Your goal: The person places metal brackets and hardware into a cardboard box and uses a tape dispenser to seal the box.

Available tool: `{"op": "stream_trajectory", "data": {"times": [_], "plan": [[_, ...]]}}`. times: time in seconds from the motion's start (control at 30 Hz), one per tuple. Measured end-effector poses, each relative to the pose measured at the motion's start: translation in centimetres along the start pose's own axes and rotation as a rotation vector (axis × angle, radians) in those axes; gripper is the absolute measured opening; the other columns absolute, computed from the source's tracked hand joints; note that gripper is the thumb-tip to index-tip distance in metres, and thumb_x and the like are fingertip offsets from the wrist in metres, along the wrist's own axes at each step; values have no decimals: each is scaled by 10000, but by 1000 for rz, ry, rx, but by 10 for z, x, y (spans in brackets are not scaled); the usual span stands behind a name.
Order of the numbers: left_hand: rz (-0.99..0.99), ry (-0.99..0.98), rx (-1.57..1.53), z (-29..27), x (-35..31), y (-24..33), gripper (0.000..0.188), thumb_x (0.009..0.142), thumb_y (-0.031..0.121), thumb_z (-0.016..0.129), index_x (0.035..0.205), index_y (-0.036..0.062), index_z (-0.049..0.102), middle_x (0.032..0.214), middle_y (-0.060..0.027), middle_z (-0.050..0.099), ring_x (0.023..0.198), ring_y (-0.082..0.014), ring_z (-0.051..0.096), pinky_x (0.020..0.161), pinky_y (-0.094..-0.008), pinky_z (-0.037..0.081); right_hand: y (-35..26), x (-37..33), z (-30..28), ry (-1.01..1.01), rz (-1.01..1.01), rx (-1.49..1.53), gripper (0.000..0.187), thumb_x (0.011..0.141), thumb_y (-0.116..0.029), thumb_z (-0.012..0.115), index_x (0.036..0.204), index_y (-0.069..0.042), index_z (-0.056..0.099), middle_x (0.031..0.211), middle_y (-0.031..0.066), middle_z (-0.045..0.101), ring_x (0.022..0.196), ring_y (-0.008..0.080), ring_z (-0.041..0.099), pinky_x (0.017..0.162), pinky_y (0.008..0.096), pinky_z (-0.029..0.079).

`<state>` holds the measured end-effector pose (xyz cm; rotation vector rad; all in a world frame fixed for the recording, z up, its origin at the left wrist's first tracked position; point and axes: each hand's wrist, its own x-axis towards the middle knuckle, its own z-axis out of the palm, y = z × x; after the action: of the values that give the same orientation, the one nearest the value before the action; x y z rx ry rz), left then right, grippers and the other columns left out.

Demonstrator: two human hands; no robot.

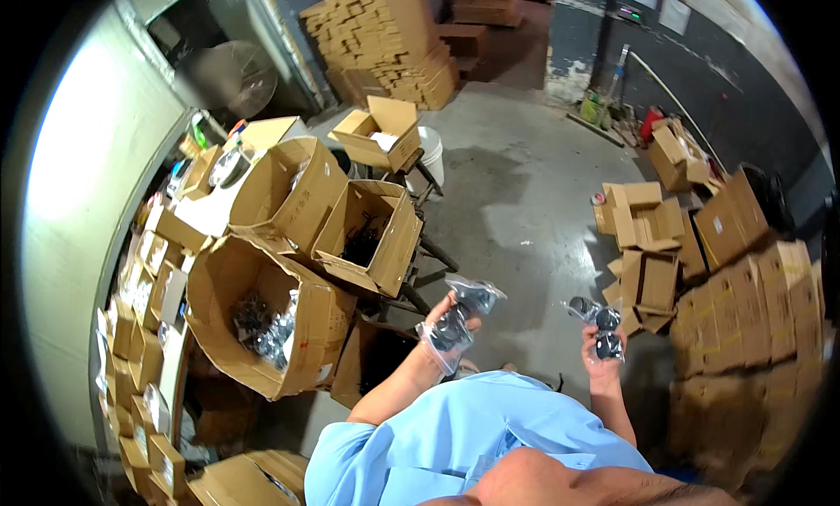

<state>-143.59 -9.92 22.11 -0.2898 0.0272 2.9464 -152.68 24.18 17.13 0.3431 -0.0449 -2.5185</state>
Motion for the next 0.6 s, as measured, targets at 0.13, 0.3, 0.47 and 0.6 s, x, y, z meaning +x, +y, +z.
{"op": "stream_trajectory", "data": {"times": [0.13,0.3,0.47,0.6], "plan": [[214,-96,-95,8,50,42,322,886,386,494,963,86,585,923,-121,561,738,-217,502,542,-364,514,-25,123,47,-25,180,-66,352,770,-267,638,1099,-153,579,1021,62,557,930,219,495,709,345,516],[339,-189,-105,-47,100,112,355,885,356,505,1156,127,508,1036,-129,532,793,-244,540,573,-386,528,-3,268,62,50,373,-47,360,766,-262,645,1109,-175,582,1010,61,554,913,218,495,693,337,511],[327,-42,-110,-36,203,187,350,873,358,525,1132,123,517,964,-118,552,728,-228,544,557,-366,524,0,387,84,214,511,-92,330,754,-278,655,1037,-115,608,952,63,570,871,215,513,673,321,510],[194,-91,-72,17,320,255,256,890,347,513,1083,181,541,933,-133,558,742,-227,514,545,-354,528,-29,489,129,177,446,-119,336,766,-285,643,1055,-120,595,986,64,560,879,210,516,679,332,511]]}}
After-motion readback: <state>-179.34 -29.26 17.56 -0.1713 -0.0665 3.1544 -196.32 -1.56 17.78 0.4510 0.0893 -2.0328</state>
